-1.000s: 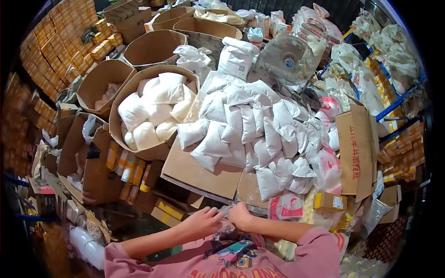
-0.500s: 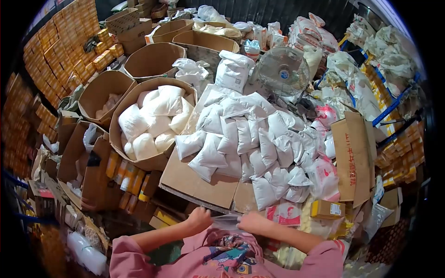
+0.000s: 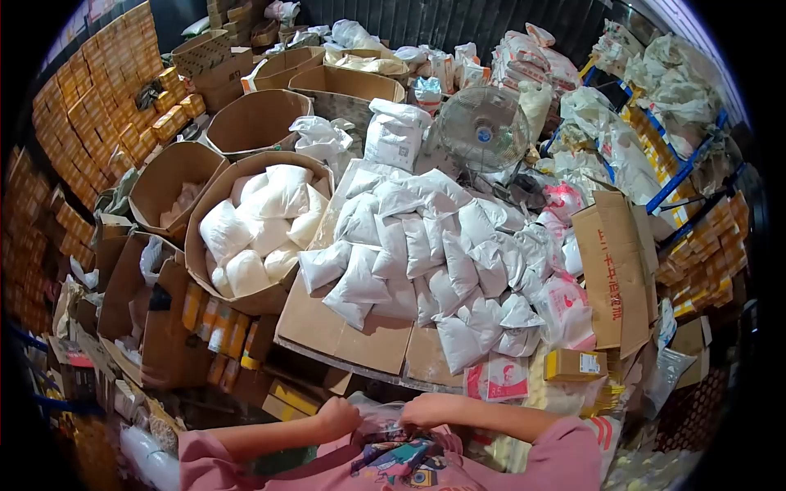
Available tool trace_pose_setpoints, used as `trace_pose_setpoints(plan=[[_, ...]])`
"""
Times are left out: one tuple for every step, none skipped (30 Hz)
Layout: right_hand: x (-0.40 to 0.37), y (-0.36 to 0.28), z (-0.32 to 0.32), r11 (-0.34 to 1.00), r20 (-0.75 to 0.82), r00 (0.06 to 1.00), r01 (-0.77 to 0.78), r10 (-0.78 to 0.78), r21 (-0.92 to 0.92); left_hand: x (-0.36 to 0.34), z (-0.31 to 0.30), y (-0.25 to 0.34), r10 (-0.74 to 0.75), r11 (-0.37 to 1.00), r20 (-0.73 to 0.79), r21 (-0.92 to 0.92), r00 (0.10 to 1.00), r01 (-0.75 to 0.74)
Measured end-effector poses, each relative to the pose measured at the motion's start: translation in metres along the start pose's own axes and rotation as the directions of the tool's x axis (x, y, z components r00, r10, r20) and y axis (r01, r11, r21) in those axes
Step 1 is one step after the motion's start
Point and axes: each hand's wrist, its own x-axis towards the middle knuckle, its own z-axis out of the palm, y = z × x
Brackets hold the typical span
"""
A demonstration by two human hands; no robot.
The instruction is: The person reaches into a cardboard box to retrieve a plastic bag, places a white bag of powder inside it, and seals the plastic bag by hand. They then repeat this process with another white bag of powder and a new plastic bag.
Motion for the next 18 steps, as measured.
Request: trace_pose_setpoints(plan=[[0.003, -0.001, 0.000, 0.998, 0.003, 1.000, -0.019, 0.020, -0.059, 0.001, 0.000, 0.002, -0.001, 1.000, 0.035, 0.013, 0.999, 0.001], [0.008, -0.001, 0.001, 0.992, 0.002, 0.999, -0.041, 0.042, -0.117, 0.001, -0.009, 0.003, 0.051, 0.998, 0.047, -0.038, 0.998, -0.049], [0.011, -0.002, 0.002, 0.983, -0.002, 0.998, -0.066, 0.066, -0.171, 0.005, -0.007, 0.000, 0.137, 0.985, -0.035, -0.098, 0.990, -0.140], [0.009, -0.009, -0.006, 0.978, -0.014, 0.998, -0.064, 0.063, -0.200, 0.009, -0.008, -0.004, 0.158, 0.986, -0.162, -0.019, 0.974, -0.163], [0.010, -0.009, -0.006, 0.975, -0.039, 0.996, -0.081, 0.075, -0.208, 0.012, -0.010, -0.007, 0.188, 0.982, -0.285, 0.063, 0.940, -0.177], [0.012, -0.006, -0.003, 0.971, -0.062, 0.994, -0.097, 0.086, -0.216, 0.014, -0.014, -0.012, 0.184, 0.983, -0.328, 0.070, 0.927, -0.170], [0.014, -0.002, 0.000, 0.968, -0.085, 0.992, -0.111, 0.095, -0.224, 0.015, -0.019, -0.019, 0.179, 0.984, -0.368, 0.074, 0.913, -0.163], [0.016, 0.004, 0.005, 0.975, -0.118, 0.990, -0.102, 0.080, -0.198, 0.014, -0.022, -0.024, 0.171, 0.985, -0.406, 0.075, 0.898, -0.154], [0.014, 0.008, 0.007, 0.980, -0.157, 0.984, -0.105, 0.078, -0.172, 0.013, -0.019, -0.025, 0.123, 0.992, -0.301, 0.022, 0.946, -0.122], [0.010, 0.008, 0.004, 0.983, -0.195, 0.978, -0.106, 0.076, -0.148, 0.011, -0.013, -0.024, 0.075, 0.996, -0.191, -0.027, 0.979, -0.082], [0.007, 0.008, 0.002, 0.987, -0.230, 0.970, -0.104, 0.073, -0.124, 0.010, -0.004, -0.022, 0.028, 0.997, -0.076, -0.072, 0.997, -0.033], [0.007, 0.010, 0.002, 0.990, -0.220, 0.973, -0.096, 0.072, -0.099, 0.014, 0.013, -0.024, 0.088, 0.988, -0.053, -0.119, 0.995, -0.094], [0.006, 0.012, 0.001, 0.993, -0.213, 0.974, -0.096, 0.080, -0.070, 0.016, 0.014, -0.028, 0.105, 0.982, -0.110, -0.142, 0.988, -0.121], [0.003, 0.014, 0.001, 0.995, -0.206, 0.975, -0.097, 0.087, -0.036, 0.017, 0.015, -0.032, 0.124, 0.975, -0.164, -0.165, 0.979, -0.151], [0.001, 0.017, 0.002, 0.995, -0.199, 0.975, -0.097, 0.095, 0.002, 0.017, 0.015, -0.033, 0.143, 0.965, -0.215, -0.188, 0.966, -0.185], [0.001, 0.024, 0.003, 0.995, -0.205, 0.974, -0.081, 0.091, 0.056, 0.015, -0.007, -0.039, 0.176, 0.964, -0.207, -0.162, 0.962, -0.211], [0.003, 0.037, 0.013, 0.997, -0.373, 0.927, 0.059, -0.038, 0.046, 0.013, -0.031, -0.045, 0.192, 0.969, -0.188, -0.121, 0.963, -0.216], [0.002, 0.039, 0.014, 0.959, -0.494, 0.869, 0.153, -0.015, 0.240, 0.012, -0.047, -0.050, 0.198, 0.954, -0.396, -0.131, 0.897, -0.268]])
